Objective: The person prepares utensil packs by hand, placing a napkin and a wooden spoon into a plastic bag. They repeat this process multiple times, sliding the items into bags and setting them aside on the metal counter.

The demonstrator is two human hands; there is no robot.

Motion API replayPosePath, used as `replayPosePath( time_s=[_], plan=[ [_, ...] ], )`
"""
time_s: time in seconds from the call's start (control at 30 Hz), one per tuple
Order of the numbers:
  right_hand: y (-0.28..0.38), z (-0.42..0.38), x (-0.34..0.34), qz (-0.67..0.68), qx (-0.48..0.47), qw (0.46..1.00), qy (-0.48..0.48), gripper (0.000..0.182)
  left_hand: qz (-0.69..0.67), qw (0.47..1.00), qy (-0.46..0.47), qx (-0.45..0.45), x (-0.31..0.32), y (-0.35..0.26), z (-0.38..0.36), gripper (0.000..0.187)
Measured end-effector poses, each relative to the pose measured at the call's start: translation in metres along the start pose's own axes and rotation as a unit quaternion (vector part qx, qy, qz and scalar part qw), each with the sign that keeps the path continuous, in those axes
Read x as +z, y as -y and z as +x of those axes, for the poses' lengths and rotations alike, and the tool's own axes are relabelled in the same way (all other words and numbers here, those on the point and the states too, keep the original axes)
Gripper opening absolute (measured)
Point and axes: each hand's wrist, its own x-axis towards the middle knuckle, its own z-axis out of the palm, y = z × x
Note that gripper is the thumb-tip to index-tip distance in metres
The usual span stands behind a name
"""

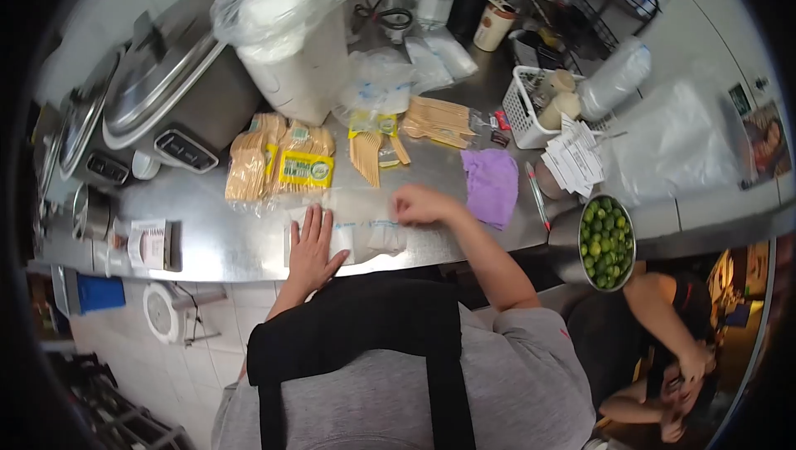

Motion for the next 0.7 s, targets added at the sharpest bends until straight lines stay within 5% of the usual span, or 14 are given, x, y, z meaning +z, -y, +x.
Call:
replayPosePath(
  time_s=[0.13,0.17,0.23,0.43,0.7],
  plan=[
    [-0.016,0.002,-0.036,0.048,0.016,0.947,-0.316,0.007,-0.032,0.999,-0.004,0.0,-0.002,0.002,-0.001,0.076],
    [-0.02,0.011,-0.039,0.051,0.013,0.95,-0.308,0.007,-0.076,0.997,-0.02,-0.004,-0.006,0.002,-0.002,0.074],
    [-0.028,0.027,-0.04,-0.082,-0.033,0.887,-0.453,0.009,-0.096,0.994,-0.045,-0.019,-0.017,0.0,-0.003,0.072],
    [-0.005,0.048,-0.037,0.08,0.111,0.941,-0.311,0.011,-0.201,0.97,-0.135,-0.023,-0.042,-0.01,0.0,0.066],
    [-0.012,0.034,-0.047,0.232,0.09,0.939,-0.236,0.01,-0.295,0.947,-0.127,0.015,-0.04,-0.022,0.004,0.061]
  ],
)
